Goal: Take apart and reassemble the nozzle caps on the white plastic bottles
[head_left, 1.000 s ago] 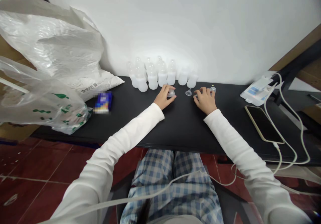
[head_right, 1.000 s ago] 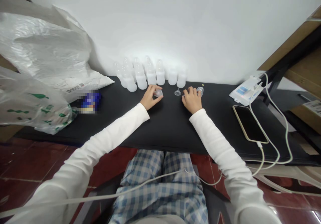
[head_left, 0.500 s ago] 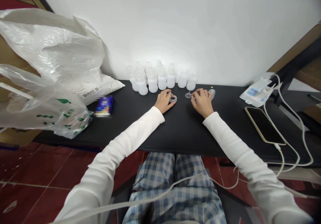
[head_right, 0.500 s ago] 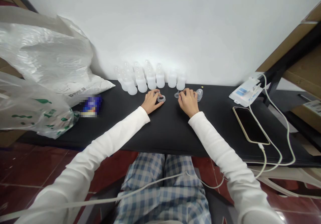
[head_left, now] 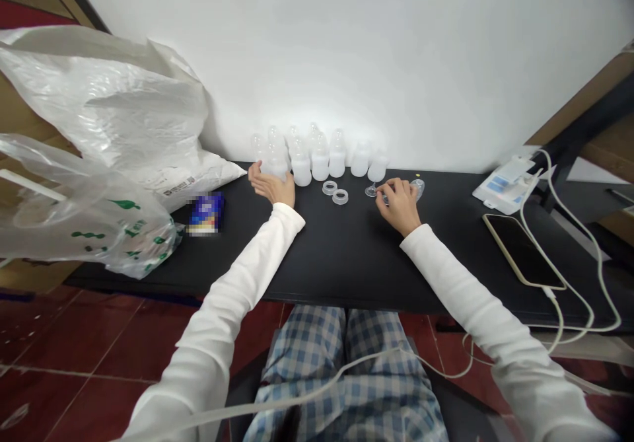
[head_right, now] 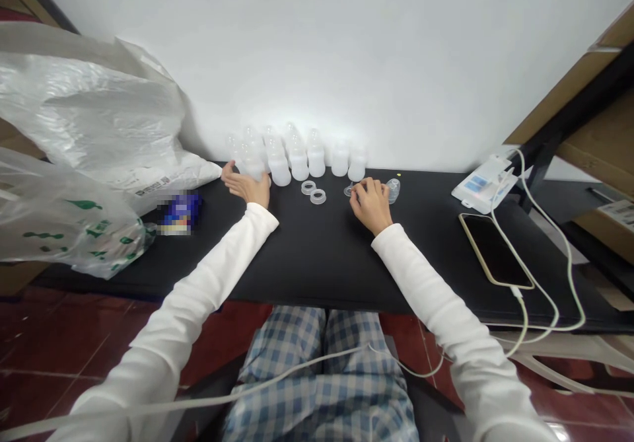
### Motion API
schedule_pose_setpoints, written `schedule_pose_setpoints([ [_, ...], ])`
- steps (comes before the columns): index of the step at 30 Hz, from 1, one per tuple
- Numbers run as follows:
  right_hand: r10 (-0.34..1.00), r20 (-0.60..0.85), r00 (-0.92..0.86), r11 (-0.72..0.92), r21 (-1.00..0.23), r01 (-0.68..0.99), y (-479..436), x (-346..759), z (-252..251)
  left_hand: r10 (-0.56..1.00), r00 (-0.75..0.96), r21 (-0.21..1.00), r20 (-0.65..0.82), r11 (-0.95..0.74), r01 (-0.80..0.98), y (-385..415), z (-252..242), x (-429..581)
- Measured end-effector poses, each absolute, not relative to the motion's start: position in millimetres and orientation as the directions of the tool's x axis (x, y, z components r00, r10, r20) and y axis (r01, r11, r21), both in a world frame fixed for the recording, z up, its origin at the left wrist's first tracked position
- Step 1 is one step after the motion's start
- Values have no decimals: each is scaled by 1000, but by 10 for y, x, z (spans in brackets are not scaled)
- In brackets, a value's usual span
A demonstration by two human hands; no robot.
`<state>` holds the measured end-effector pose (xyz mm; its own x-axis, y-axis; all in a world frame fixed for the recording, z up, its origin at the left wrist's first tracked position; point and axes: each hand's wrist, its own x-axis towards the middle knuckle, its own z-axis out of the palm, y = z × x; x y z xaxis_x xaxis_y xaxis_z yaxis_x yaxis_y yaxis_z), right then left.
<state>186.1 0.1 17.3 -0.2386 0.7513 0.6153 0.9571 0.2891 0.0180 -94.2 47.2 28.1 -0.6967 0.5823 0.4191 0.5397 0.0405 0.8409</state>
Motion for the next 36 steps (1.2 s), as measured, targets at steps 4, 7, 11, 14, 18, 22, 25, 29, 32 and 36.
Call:
schedule_pose_setpoints([
  [4, 738, 634, -232, 302, -2, 953, -8, 1853, 185, 662, -729, 931, 174, 131, 341, 532, 264, -1018],
  [7, 724, 655, -217, 327, -48, 944, -23, 1852, 198, 643, -757, 964, 120, 105, 242, 534, 233, -958],
  [11, 696, 703, -147, 416, -229, 880, -54, 1826, 202, 577, -648, 864, 497, -260, 431, 517, 111, -851],
  [14, 689, 725, -19, 535, -490, 688, -78, 1782, 191, 519, -119, 461, 846, -603, 651, 489, 4, -824],
  [18, 812, 575, 96, 501, -773, 390, -99, 1723, 188, 383, 500, 19, 777, -808, 589, 410, -14, -808],
  [22, 907, 408, 109, 352, -873, 338, -112, 1652, 200, 368, 554, 19, 747, -845, 535, 329, 60, -764],
  [25, 948, 282, 145, 245, -942, 231, -136, 1575, 190, 439, 477, 198, 761, -859, 473, 276, 90, -723],
  [29, 912, 382, 147, 308, -877, 368, -177, 1520, 177, 675, 192, 595, 712, -726, 346, 226, 105, -659],
  [32, 806, 585, -95, 528, -636, 563, -170, 1580, 197, 849, 31, 839, 528, -527, 134, 231, 126, -628],
  [36, 589, 663, -463, 754, -244, 609, -116, 1753, 244, 955, 4, 954, 297, -296, -57, 259, 182, -608],
])
